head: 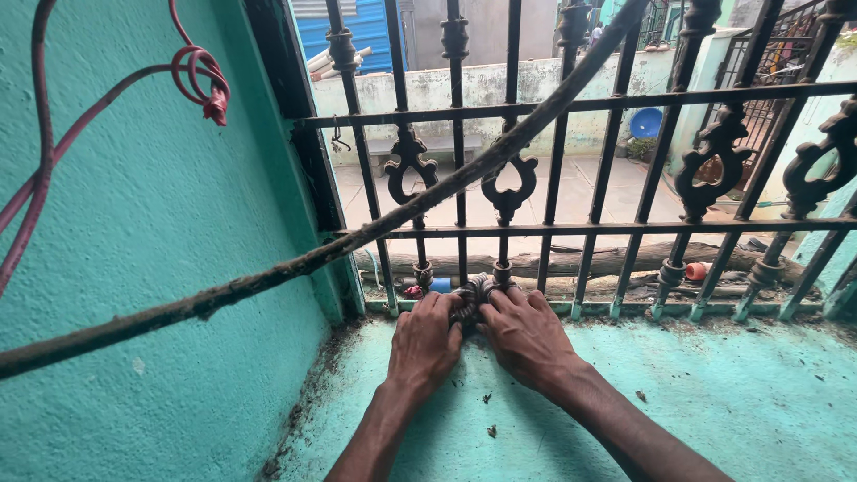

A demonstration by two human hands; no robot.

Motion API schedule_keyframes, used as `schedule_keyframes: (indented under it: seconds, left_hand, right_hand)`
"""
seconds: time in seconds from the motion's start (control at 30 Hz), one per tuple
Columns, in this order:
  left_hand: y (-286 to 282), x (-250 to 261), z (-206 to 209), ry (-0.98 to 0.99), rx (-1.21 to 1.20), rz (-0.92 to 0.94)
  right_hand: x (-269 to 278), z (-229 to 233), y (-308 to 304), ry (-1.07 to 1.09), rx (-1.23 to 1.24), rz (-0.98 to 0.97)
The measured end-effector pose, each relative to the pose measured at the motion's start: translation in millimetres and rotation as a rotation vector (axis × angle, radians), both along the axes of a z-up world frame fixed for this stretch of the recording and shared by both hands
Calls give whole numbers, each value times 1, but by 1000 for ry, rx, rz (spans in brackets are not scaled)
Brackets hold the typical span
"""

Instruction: The person wipes the horizontal and vertical bars of a metal window grille using a cloth, moving their hands across different sections of the frame.

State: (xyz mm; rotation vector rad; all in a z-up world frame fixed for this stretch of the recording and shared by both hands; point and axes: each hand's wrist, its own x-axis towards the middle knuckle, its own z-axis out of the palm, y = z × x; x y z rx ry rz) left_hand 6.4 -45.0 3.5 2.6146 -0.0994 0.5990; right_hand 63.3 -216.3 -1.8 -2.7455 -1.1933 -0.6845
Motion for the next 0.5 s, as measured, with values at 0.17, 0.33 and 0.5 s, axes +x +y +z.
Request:
schedule_keyframes:
  seconds: [0.17, 0.33, 0.5]
  left_hand:
    - [2, 11, -15, -10, 63, -37]
    - [14, 17, -3, 298, -670, -176]
    - [5, 17, 17, 228, -912, -347]
  right_hand:
    - [-5, 22, 3, 290, -190, -169]
    - [7, 31, -18, 452, 325, -70]
    - [7, 35, -50, 818, 970, 122]
